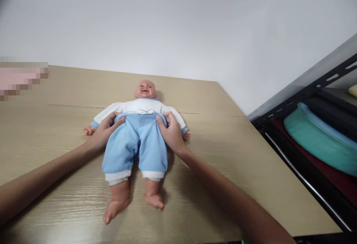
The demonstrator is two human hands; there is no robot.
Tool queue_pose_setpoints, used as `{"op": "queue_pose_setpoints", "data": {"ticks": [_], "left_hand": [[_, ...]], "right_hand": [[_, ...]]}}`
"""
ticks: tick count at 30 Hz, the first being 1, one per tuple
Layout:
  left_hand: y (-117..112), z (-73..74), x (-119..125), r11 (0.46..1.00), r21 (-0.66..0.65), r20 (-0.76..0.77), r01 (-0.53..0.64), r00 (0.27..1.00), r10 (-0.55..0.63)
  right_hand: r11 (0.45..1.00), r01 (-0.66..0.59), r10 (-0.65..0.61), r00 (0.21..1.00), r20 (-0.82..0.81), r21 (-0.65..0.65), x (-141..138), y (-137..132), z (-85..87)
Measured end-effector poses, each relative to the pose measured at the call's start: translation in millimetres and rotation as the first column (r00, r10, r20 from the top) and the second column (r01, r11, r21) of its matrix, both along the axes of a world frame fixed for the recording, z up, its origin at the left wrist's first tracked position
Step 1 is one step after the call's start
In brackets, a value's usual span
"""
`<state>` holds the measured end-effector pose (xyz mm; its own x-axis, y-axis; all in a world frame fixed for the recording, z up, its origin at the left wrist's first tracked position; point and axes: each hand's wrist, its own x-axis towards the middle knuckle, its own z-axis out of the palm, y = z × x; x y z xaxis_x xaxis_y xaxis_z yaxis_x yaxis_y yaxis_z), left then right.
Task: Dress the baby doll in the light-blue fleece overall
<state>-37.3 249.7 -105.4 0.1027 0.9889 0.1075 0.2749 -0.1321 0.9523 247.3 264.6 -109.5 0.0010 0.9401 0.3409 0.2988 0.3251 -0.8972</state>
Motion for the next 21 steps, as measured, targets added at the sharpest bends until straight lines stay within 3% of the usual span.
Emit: {"op": "queue_pose_setpoints", "data": {"ticks": [3,5,10,13,18,21], "left_hand": [[-15,-3.7,-3,0.997,0.054,-0.11,-0.048,0.992,0.054],[-24,-5.6,-3,0.998,0.023,-0.089,-0.055,0.994,0.057],[-23,-8.3,1,0.99,-0.126,0.276,-0.062,0.956,0.095],[-10,-8.2,-2,0.996,-0.092,0.368,-0.001,0.929,0.035],[3,-7.6,-13,0.973,-0.104,0.459,0.206,0.878,-0.137],[2,0.3,-18,0.97,-0.043,0.392,0.237,0.897,-0.202]], "right_hand": [[0.995,-0.026,0.029,0.999,0.028,-0.1,14,-13,-8.4],[0.974,-0.064,0.054,0.997,-0.052,-0.218,19,-24,-12.3],[0.881,-0.206,-0.024,0.88,-0.474,-0.427,14,-30,-9.2],[0.885,-0.226,-0.001,0.872,-0.489,-0.407,10,-21,-2.3],[0.944,-0.21,0.128,0.943,-0.307,-0.254,18,-12,4.4],[0.959,-0.222,0.192,0.966,-0.176,-0.174,26,-17,11.2]]}}
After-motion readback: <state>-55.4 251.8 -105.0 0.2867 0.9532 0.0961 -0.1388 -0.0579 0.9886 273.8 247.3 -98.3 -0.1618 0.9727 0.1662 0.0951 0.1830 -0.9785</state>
